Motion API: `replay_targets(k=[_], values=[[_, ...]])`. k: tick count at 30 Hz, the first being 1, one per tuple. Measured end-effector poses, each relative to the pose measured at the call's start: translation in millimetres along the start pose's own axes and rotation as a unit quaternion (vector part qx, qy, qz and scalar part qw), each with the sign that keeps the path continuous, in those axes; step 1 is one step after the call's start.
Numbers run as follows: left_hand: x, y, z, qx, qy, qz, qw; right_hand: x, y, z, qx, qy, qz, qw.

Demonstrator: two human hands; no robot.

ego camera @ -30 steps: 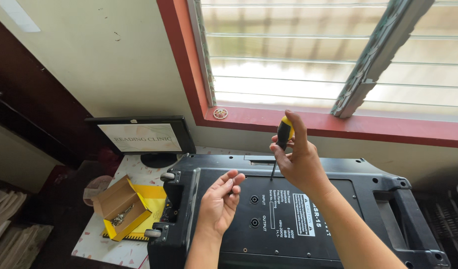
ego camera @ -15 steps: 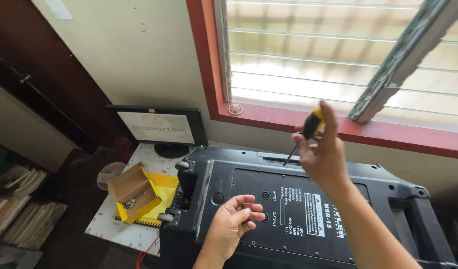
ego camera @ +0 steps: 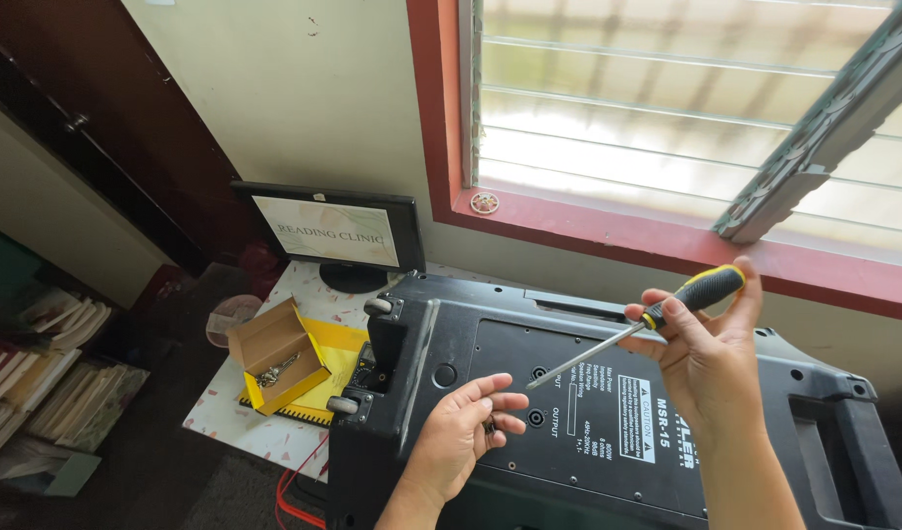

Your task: The person uses a screwdriver to tighten screws on the back panel of a black electronic device. The person systematically works through several screw holes, securing the panel in place.

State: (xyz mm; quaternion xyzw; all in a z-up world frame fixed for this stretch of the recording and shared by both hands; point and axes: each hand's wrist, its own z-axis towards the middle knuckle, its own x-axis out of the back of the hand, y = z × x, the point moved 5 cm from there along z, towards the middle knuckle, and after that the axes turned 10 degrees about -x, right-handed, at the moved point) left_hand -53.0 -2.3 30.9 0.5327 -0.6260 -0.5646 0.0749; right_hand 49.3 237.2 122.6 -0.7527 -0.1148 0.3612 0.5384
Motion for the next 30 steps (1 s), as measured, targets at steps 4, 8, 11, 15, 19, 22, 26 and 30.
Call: replay_targets(k=[4, 8, 11, 15, 19, 22, 26, 30], values=[[-0.3, -3.1, 7.6, 0.001, -0.054, -0.034, 0.998, 8.8, 3.8, -0.8, -0.009, 0.018, 0.016, 1.000], [6.6, -14.4, 24.8, -0.038, -0.059, 0.019, 0.997, 6.6, -6.8, -9.1, 0.005, 0.035, -0.006, 0.999], [10.0, -17.5, 31.5, -0.060, -0.024, 0.088, 0.994, 6.1, -11.9, -14.2, 0.024, 0.037, -0.010, 0.999], [0.1, -3.4, 18.3, -0.028, 0.011, 0.139, 0.990, 4.1, -15.7, -23.7, 0.026, 0.050, -0.028, 0.998], [-0.4, -8.1, 18.9, -0.037, -0.033, 0.111, 0.993, 7.5, -9.6, -22.5, 0.027, 0.047, -0.025, 0.998], [-7.1, -3.9, 16.3, -0.048, -0.067, 0.120, 0.989, 7.9, -8.4, -20.8, 0.024, 0.048, -0.027, 0.998], [-8.5, -0.4, 16.6, -0.074, -0.071, 0.144, 0.984, 6.8, -8.7, -19.8, 0.024, 0.050, -0.034, 0.998], [-4.4, -5.7, 23.3, -0.124, -0.070, 0.169, 0.975, 2.7, -13.6, -25.3, 0.040, 0.054, -0.044, 0.997]])
